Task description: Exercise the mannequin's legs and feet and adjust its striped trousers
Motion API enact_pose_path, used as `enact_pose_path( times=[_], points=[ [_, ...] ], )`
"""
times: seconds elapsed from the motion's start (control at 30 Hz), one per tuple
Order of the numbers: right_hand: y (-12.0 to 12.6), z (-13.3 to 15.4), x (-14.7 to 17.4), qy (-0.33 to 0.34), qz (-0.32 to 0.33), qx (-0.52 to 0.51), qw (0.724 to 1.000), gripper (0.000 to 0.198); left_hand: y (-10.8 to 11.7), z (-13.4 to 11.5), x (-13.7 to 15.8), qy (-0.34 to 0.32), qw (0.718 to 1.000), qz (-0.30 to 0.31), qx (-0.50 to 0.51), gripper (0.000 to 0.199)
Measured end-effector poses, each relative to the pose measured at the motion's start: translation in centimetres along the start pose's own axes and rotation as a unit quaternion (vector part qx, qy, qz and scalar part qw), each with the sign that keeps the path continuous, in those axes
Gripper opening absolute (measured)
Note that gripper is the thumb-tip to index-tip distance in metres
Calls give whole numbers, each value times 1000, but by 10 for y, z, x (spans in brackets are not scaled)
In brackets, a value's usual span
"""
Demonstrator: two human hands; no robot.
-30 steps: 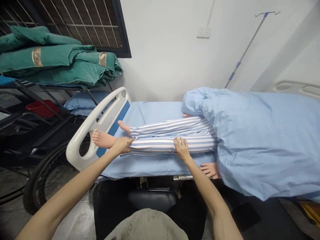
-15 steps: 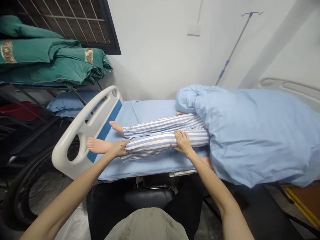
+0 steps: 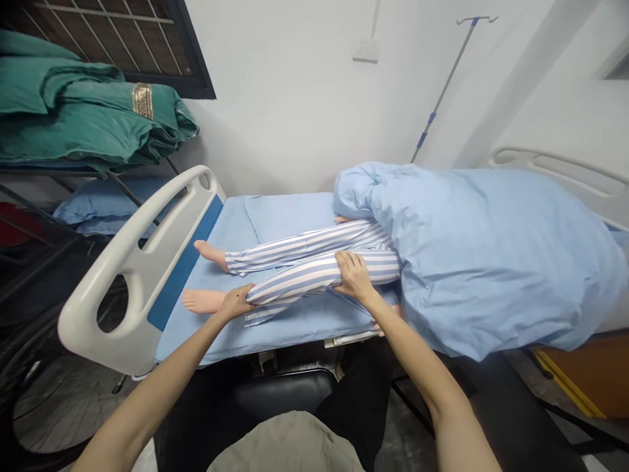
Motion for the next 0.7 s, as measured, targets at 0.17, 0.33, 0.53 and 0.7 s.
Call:
enact_pose_path(
  times=[0.17, 0.33, 0.53, 0.7],
  points=[
    [-2, 1, 2, 15, 14, 5, 1000, 80, -14, 2, -5, 11, 999, 13, 32, 32],
    [-3, 1, 2, 19, 14, 17, 1000, 76, -18, 9, -10, 0, 999, 21, 31, 32],
    [-2, 4, 2, 30, 3, 28, 999, 72, -25, 17, -14, -7, 999, 12, 47, 35],
    [-4, 5, 3, 33, 2, 31, 999, 70, -26, 18, -10, -29, 999, 14, 3, 33]
  ],
)
Point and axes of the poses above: each hand's wrist, its own x-axis away from the middle knuckle, its own y-axis out of the back of the hand, z = x × y, the point moved 6 cm from there along -x, towards the middle knuckle, and after that the axes turned 12 degrees about y, right-handed, at the moved point
